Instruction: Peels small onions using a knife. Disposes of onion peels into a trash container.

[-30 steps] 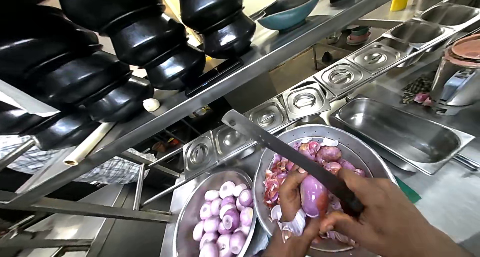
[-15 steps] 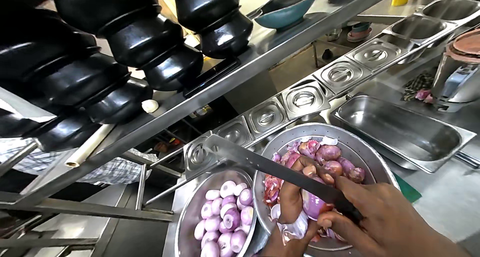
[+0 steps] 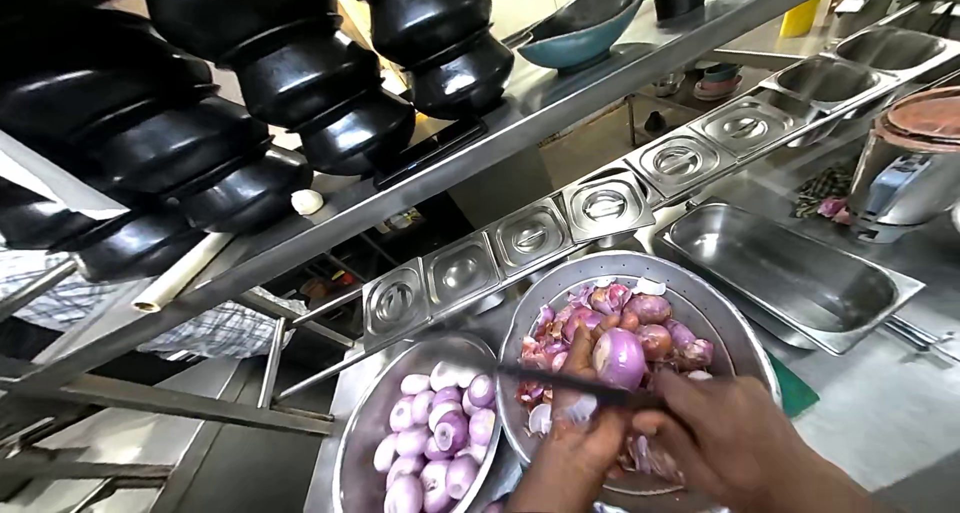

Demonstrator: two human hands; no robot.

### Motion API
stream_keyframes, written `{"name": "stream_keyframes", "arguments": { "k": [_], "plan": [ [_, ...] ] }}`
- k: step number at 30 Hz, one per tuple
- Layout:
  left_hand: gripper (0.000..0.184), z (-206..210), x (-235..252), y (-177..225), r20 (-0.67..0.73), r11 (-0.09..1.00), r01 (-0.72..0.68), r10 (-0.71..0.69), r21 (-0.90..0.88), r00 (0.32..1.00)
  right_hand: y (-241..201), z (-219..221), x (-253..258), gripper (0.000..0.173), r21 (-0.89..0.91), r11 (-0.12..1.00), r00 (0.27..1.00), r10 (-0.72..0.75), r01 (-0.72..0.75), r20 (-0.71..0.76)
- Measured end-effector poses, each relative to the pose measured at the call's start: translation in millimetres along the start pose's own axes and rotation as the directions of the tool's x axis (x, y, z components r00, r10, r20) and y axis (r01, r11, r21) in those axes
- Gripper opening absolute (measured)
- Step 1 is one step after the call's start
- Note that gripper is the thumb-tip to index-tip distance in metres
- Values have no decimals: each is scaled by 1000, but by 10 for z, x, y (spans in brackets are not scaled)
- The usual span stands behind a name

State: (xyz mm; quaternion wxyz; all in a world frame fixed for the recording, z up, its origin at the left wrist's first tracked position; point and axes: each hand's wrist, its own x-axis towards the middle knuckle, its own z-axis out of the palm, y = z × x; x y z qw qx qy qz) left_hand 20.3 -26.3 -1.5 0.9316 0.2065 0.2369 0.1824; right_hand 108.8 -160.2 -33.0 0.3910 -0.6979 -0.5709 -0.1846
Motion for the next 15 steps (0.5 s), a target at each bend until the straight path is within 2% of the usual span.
{"name": "stream_keyframes", "arguments": {
  "k": [3, 4, 7, 9, 11, 13, 15],
  "plan": [
    [28, -110, -17, 31, 13, 987, 56, -58, 150, 998, 290, -137, 119, 58, 149, 968, 979, 205, -204, 6],
    [27, -144, -18, 31, 31, 976, 68, -76, 207, 997, 378, -162, 143, 55, 180, 953, 970, 243, -244, 26],
    [24, -190, -6, 41, 69, 956, 42, -64, 291, 996, 477, -180, 162, 50, 203, 943, 964, 263, -265, 36],
    [20, -174, 30, 38, 14, 965, -17, 13, 262, 1000, 402, -160, 120, 54, 128, 972, 980, 199, -198, 4],
    [14, -131, 114, 22, -120, 971, -109, 136, 212, 983, 208, -129, 28, 62, 1, 998, 998, 68, -68, 2],
    [23, -123, 208, 56, -206, 964, -187, 225, 189, 952, -17, -91, -86, 63, -60, 996, 995, -54, 59, 89],
    [28, -94, 290, 126, -234, 956, -250, 280, 151, 931, -158, -87, -160, 60, -43, 991, 976, -117, 127, 183]
  ]
}}
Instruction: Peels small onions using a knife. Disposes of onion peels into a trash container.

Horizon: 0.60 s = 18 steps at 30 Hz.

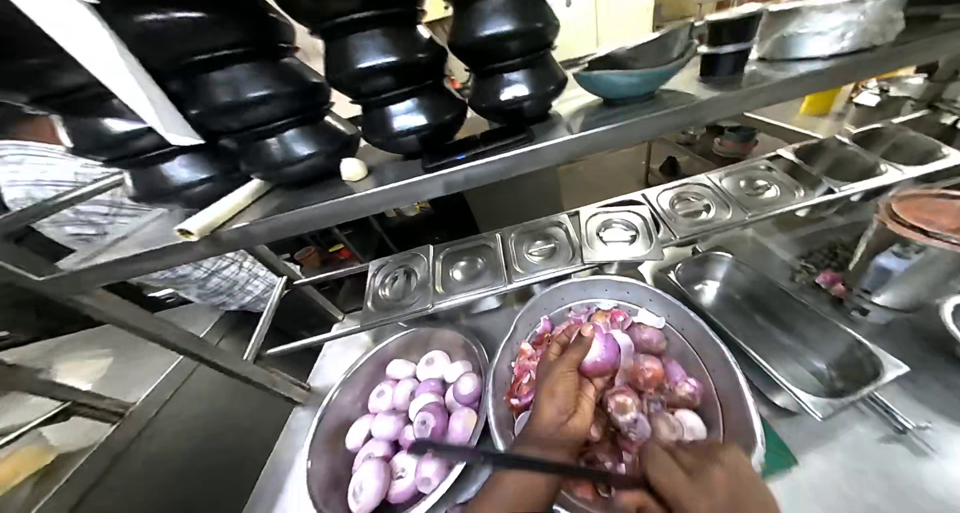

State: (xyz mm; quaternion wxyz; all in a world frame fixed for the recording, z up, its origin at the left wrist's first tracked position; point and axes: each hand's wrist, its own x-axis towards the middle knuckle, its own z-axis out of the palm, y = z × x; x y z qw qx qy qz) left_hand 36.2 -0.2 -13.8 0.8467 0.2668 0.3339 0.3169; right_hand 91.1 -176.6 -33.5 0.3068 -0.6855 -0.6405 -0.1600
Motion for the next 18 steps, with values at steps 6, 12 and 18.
{"name": "stream_keyframes", "arguments": {
  "k": [6, 12, 18],
  "plan": [
    [25, -58, -24, 102, 105, 981, -144, 130, 131, 986, 197, -117, 76, 78, 39, 955, 956, 292, -293, 32],
    [25, -84, -165, 135, 475, 898, -340, 179, 279, 862, 502, -178, 338, 82, 17, 974, 960, 225, -225, -168],
    [27, -46, -207, 169, 630, 942, -274, 93, 196, 771, 487, -228, 443, 81, 78, 987, 977, 148, -138, -154]
  ]
}}
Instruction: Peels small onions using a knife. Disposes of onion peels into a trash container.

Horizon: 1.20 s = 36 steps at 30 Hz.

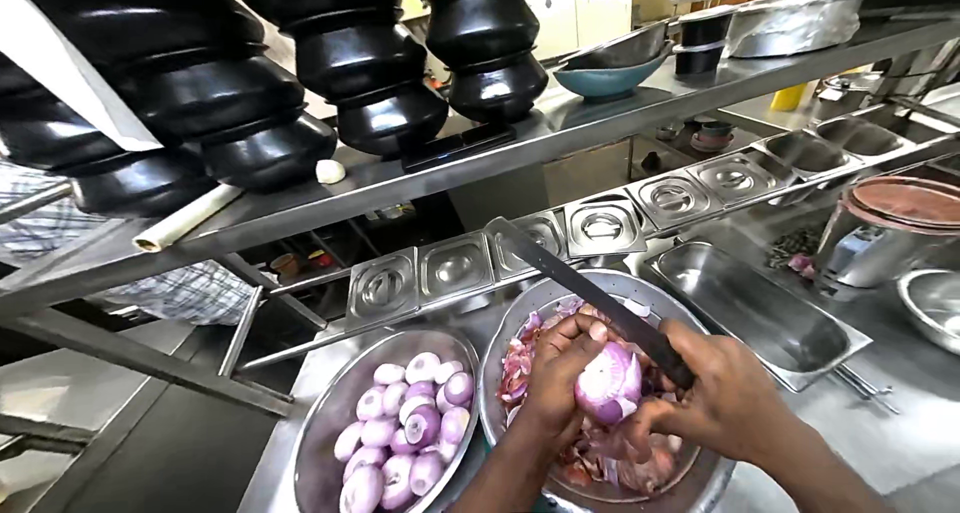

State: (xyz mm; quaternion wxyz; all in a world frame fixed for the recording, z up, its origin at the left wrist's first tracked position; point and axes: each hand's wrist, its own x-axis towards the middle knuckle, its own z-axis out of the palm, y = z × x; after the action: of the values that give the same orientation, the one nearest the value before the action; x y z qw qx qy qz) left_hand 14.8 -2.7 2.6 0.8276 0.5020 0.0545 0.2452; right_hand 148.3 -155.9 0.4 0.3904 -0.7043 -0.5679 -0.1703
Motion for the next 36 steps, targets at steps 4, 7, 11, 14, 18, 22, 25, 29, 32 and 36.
{"name": "stream_keyframes", "arguments": {
  "k": [4, 7, 11, 14, 18, 22, 25, 29, 32, 36],
  "plan": [
    [29, 30, -9, -4, -15, 997, 34, -35, -65, 999, -9, 36, -18, 81, 47, 999, 1000, 18, -19, 11],
    [23, 78, -8, 0, -74, 993, 45, -53, -107, 996, -46, 85, -57, 79, 59, 998, 1000, 4, -4, -13],
    [19, 114, -4, -8, -180, 992, 61, -80, -108, 980, -137, 119, -98, 70, -3, 999, 997, -35, 34, -76],
    [25, 132, 25, -28, -312, 991, 94, -118, -91, 943, -215, 144, -122, 61, -172, 982, 989, -95, 74, -114],
    [26, 200, 43, -29, -448, 998, 69, -60, 3, 892, -303, 182, -168, 56, -280, 951, 978, -172, 134, -115],
    [35, 191, 74, -58, -555, 980, 142, -42, 139, 831, -394, 267, -293, 52, -249, 936, 966, -258, 249, -2],
    [34, 129, 78, -144, -521, 975, 147, -215, -168, 826, -299, 261, -310, 57, -167, 977, 991, -135, 130, -22],
    [24, 73, 40, -82, -378, 912, 240, -362, -333, 852, 38, 84, -127, 57, -24, 996, 987, 84, -88, -139],
    [21, 71, 77, -91, -386, 918, 219, -344, -331, 856, 68, 56, -108, 55, -18, 996, 986, 89, -93, -143],
    [14, -4, 209, -161, -599, 956, 58, -227, -288, 768, -194, 88, -277, 59, -43, 999, 1000, -6, 5, -11]
  ]
}}
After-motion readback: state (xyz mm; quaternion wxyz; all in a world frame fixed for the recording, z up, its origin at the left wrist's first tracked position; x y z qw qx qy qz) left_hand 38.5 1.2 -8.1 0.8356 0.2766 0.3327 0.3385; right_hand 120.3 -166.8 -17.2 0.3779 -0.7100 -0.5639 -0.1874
